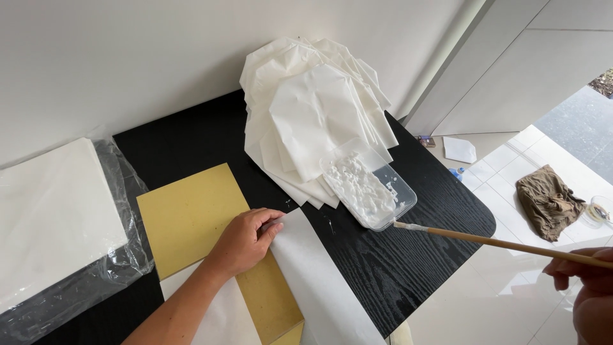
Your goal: Manually folding the side seam of a bag over a template and applying glue with a brush to seal it.
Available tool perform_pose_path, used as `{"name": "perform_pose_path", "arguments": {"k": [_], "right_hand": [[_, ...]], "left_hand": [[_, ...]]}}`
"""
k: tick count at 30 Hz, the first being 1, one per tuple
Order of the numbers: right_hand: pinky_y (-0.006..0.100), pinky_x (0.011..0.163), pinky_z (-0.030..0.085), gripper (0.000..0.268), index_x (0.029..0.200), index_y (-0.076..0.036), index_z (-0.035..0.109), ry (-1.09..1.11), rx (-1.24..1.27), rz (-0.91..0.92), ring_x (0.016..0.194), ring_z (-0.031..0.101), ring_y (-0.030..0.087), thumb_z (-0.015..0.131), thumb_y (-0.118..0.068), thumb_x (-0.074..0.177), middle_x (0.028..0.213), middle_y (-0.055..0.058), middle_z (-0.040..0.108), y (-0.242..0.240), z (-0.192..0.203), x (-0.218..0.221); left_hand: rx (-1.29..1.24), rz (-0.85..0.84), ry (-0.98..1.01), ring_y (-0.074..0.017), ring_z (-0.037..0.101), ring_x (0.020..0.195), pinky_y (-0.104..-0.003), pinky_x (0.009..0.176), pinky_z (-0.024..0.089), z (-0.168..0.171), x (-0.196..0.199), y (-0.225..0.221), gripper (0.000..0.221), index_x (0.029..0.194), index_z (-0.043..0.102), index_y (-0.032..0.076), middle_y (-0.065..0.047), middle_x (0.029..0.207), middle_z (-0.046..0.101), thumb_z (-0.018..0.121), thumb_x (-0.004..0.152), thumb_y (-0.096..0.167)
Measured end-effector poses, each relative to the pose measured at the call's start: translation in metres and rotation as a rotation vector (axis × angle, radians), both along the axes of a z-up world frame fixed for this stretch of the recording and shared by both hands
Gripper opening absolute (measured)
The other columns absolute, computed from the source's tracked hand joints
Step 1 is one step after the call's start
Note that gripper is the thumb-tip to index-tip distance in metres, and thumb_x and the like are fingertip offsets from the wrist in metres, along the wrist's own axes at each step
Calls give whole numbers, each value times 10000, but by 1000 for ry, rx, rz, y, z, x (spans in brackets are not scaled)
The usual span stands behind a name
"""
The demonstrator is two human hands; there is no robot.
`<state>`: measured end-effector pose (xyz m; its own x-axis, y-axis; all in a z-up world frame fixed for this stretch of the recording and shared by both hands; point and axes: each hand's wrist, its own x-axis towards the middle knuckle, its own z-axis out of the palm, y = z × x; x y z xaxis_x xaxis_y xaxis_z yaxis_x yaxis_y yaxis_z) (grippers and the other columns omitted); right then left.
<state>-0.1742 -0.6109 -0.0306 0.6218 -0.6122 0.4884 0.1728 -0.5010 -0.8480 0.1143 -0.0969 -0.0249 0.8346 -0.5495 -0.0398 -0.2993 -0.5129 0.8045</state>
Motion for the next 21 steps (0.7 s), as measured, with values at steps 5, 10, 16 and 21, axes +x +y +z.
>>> {"name": "perform_pose_path", "arguments": {"k": [5,10,16,21], "right_hand": [[299,621,401,501,978,1,514,7,-29,-22,662,531,274,305,-371,1241,797,205,515,25,16,15],[339,547,375,311,1095,-97,455,-32,157,-185,665,569,300,299,-315,1253,725,113,473,56,30,39],[277,613,277,404,903,-79,437,-2,16,-107,698,456,230,352,-327,1211,756,158,442,-10,-19,14],[280,549,287,467,861,-81,462,-26,69,-148,685,519,238,334,-377,1199,723,97,432,23,4,35]], "left_hand": [[-6,2,13,-139,708,916,-280,803,551,3,-1,0,310,1198,752,154,27,1055,792,609,956,284],[-9,-19,-18,-156,694,891,-299,788,540,2,-1,1,287,1162,752,146,25,1022,786,596,964,284],[-40,-25,-34,-150,679,820,-301,738,542,-1,0,2,255,1137,751,133,21,971,777,604,968,254],[-34,-20,-20,-146,665,811,-298,733,530,0,-1,1,250,1128,753,139,29,955,768,601,969,257]]}}
